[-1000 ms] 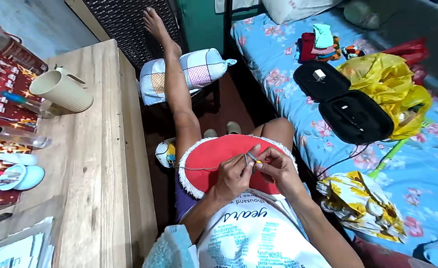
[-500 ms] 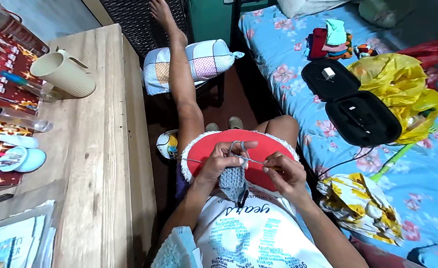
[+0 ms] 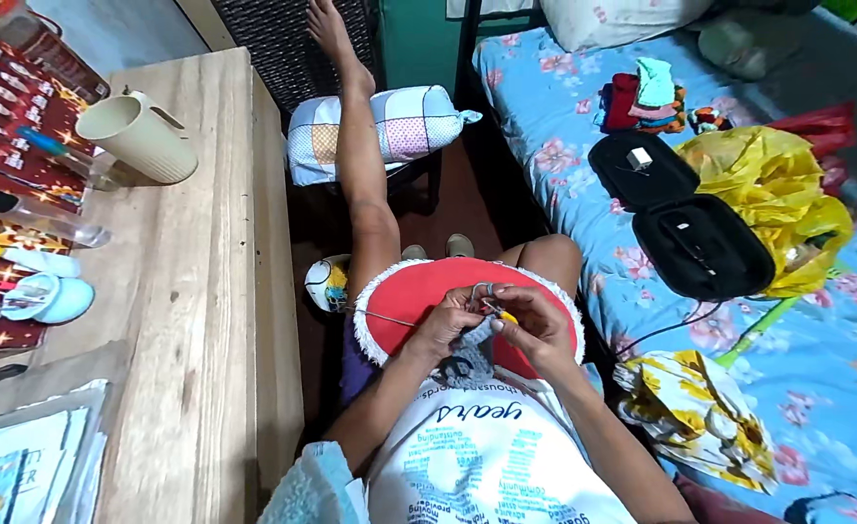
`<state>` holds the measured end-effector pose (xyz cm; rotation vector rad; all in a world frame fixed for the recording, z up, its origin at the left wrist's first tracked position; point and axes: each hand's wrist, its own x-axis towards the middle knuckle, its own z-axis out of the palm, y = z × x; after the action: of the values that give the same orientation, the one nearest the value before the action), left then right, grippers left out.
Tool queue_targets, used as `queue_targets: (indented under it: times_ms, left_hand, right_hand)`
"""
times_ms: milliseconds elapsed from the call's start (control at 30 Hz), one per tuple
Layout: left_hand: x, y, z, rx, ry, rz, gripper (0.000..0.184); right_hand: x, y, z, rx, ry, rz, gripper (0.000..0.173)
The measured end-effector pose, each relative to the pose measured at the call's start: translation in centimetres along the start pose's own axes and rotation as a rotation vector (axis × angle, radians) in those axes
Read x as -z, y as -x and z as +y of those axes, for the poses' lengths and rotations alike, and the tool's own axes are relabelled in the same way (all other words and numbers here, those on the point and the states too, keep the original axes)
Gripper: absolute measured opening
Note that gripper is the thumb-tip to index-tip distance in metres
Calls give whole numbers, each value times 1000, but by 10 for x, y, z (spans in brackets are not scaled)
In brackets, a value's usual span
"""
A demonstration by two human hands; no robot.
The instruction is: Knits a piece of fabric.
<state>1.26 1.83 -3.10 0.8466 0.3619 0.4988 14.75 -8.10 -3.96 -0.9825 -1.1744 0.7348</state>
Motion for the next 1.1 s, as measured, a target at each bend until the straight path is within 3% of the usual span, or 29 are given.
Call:
queue_targets:
  times_ms: [133,267,367,467,600,867,1000,1100]
  left_hand:
    - [25,-8,23,-19,-92,-193,33]
    - [52,-19,59,-107,-299,-166,21]
    - [51,-22,88,-97,-528,-180,27]
    - [42,-32,107,-11,-706,-216,31]
    - [61,-53,104,94,-851,-324,31]
    - [86,-82,109,87,-549,-413,31]
    - [110,-90,143,136,-849,-289,28]
    - [149,-100,180,68,-878,-25,31]
  right_hand:
    - [16,-11,-8,13,255,-73,24]
    - [35,-28,-13,-26,715,-261,18]
    - [43,-48,-6,-95,803,-208,19]
    - [50,-70,13,-203,594,-75,22]
    - [45,-92,31,-339,273,56,25]
    - [37,-120,58,-451,-151,141,29]
    - [35,-125,81,-516,-251,174,31]
    - [35,-125,96,-585,-335,186,31]
